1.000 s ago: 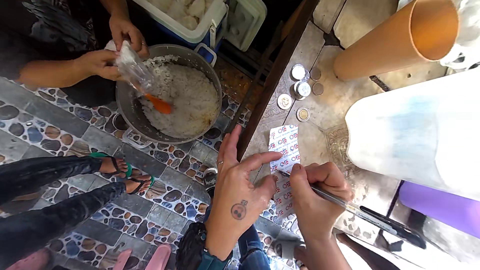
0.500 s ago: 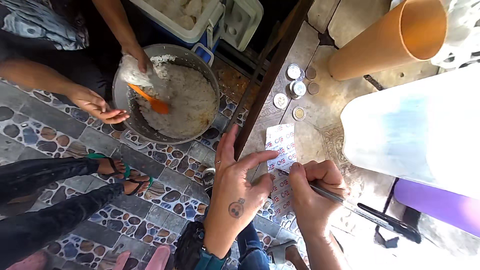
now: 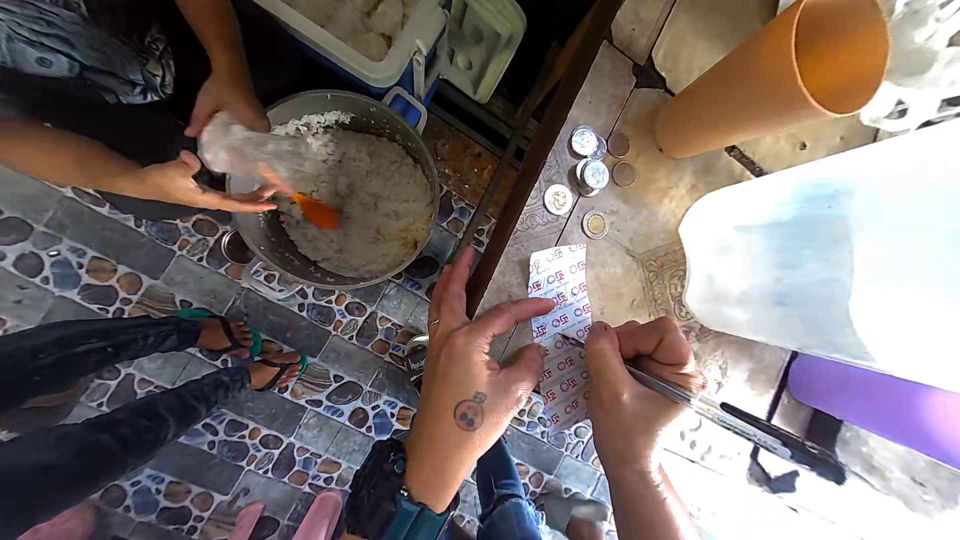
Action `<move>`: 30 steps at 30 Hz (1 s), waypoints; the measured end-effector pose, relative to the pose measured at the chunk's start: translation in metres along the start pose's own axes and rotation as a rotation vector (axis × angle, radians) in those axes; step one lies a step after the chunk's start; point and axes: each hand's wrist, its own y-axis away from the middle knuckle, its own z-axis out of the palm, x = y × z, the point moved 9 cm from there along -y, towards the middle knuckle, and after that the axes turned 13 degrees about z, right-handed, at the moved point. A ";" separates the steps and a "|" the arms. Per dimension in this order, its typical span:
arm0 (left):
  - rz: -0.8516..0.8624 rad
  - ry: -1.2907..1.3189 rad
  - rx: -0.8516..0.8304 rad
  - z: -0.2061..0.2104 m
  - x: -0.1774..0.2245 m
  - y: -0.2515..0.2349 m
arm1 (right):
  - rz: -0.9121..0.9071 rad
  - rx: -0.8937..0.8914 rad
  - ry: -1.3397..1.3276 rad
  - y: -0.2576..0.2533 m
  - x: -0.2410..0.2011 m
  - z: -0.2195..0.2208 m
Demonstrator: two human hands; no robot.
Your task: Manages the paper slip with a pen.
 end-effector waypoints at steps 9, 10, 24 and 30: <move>0.000 0.006 -0.003 0.000 0.000 0.000 | -0.022 -0.056 0.034 -0.001 -0.001 0.003; 0.001 0.006 -0.002 0.000 0.000 0.000 | -0.025 -0.058 0.041 -0.001 -0.001 0.003; 0.009 0.003 -0.005 0.000 0.000 0.001 | 0.035 -0.076 -0.033 0.001 -0.004 0.001; 0.016 0.013 -0.010 -0.001 -0.001 -0.001 | 0.002 -0.098 0.000 0.007 0.001 0.006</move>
